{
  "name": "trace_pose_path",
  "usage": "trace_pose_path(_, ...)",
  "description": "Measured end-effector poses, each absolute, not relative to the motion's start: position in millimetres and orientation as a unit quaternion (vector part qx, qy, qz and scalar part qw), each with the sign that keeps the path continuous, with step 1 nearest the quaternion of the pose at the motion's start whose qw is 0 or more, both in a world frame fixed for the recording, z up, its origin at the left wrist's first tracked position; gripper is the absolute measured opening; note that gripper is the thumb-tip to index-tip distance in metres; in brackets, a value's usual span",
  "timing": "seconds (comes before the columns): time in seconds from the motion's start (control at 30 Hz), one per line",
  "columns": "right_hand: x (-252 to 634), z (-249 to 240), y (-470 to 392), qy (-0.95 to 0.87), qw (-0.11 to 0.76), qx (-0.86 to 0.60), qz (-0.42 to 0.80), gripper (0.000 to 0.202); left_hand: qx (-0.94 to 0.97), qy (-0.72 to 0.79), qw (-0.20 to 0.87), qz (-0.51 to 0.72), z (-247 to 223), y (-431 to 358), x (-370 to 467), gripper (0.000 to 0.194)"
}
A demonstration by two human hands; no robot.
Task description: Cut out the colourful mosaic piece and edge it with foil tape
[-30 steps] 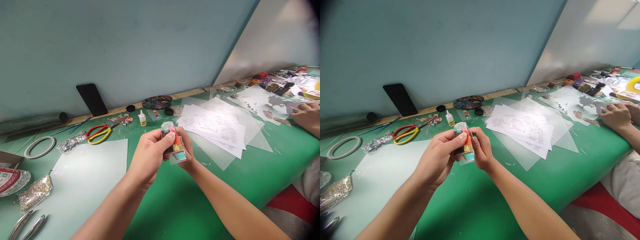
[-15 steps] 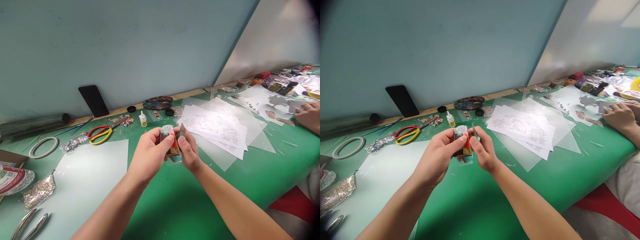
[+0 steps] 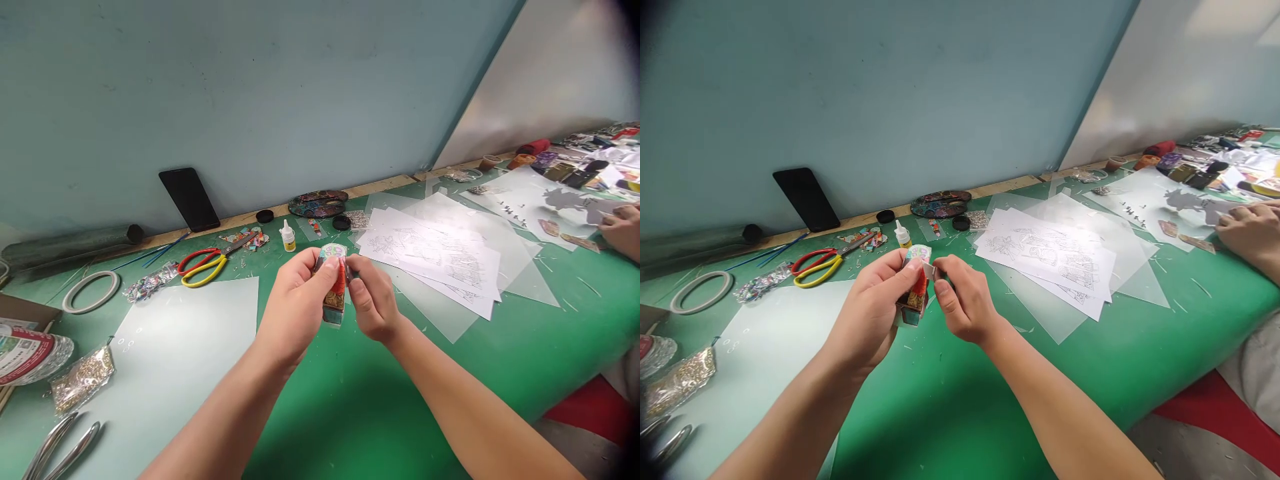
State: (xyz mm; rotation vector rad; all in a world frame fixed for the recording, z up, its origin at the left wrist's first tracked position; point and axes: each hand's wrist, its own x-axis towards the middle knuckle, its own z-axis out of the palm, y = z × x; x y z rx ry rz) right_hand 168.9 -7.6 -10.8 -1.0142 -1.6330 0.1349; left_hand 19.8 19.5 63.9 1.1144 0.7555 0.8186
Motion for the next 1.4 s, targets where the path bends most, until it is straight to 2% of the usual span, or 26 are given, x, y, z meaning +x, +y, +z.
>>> trace_pose_path(0.27, 170, -9, -7, -0.701, 0.562, -0.437, 0.033, 0.017, 0.487, 0.346, 0.713, 0.366, 65, 19, 21, 0.031)
trace_pose_path(0.87, 166, -18, -5, -0.669, 0.611, -0.415, 0.085, 0.021, 0.508, 0.336, 0.712, 0.349, 65, 17, 22, 0.028)
trace_pose_path(1.13, 178, -16, 7, -0.507, 0.689, -0.476, 0.207, 0.032, 0.539, 0.313, 0.724, 0.297, 65, 7, 24, 0.032)
trace_pose_path(1.27, 176, -16, 2, -0.566, 0.668, -0.442, 0.193, 0.032, 0.536, 0.341, 0.701, 0.324, 67, 9, 24, 0.029)
trace_pose_path(1.4, 172, -17, -3, -0.646, 0.617, -0.437, 0.106, 0.030, 0.533, 0.340, 0.696, 0.340, 67, 13, 24, 0.025)
